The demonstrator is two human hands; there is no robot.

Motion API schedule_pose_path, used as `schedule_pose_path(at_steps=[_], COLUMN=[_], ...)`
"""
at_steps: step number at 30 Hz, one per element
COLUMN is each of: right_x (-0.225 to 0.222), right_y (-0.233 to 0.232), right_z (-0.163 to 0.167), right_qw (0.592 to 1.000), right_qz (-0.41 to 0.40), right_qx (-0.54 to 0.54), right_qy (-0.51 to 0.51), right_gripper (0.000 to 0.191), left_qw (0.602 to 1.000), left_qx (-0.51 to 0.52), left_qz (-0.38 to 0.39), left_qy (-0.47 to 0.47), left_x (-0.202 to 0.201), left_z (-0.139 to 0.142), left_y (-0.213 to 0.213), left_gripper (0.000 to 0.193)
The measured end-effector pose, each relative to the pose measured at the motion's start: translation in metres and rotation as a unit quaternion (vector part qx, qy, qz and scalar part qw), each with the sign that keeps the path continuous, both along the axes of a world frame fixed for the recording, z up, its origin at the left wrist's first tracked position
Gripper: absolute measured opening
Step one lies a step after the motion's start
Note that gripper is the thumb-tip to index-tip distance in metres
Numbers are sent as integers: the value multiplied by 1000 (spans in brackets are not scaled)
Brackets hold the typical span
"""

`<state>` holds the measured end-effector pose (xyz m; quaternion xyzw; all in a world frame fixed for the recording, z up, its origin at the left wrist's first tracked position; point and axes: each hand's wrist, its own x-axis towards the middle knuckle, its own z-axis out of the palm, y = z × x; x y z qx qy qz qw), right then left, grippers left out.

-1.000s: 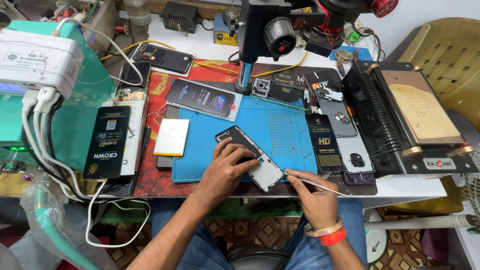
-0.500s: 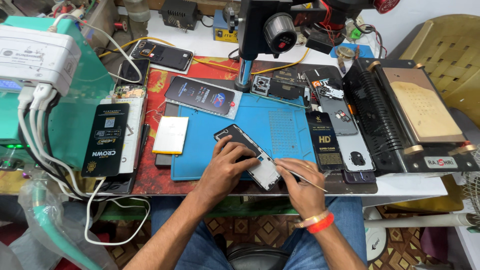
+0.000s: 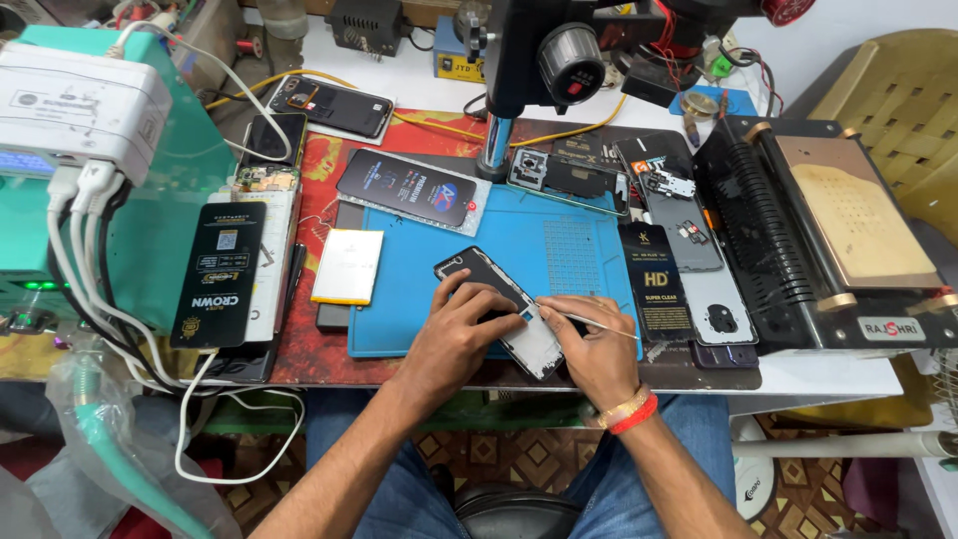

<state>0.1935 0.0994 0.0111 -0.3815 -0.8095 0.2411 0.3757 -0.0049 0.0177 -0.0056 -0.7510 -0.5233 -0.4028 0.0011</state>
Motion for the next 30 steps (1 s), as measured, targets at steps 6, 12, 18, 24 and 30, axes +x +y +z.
schedule_pose_path(at_steps=[6, 12, 18, 24, 30], right_x=[13, 3, 6, 23, -5], right_y=[-13, 0, 2, -9, 15], right_z=[6, 11, 11, 8, 10], right_qw=[1000, 997, 997, 988, 991], right_qz=[-18, -29, -4, -21, 18], right_qx=[1, -51, -75, -144, -135], right_qy=[7, -42, 5, 48, 12], right_gripper=[16, 12, 16, 17, 17], left_qw=[1000, 1000, 1000, 1000, 1000], left_qx=[11, 6, 15, 5, 5], left_qz=[8, 1, 6, 7, 3], left_qy=[2, -3, 1, -3, 0], left_x=[3, 1, 3, 3, 1], left_z=[0, -1, -1, -4, -4], left_y=[1, 0, 2, 2, 2], left_gripper=[33, 33, 37, 37, 35])
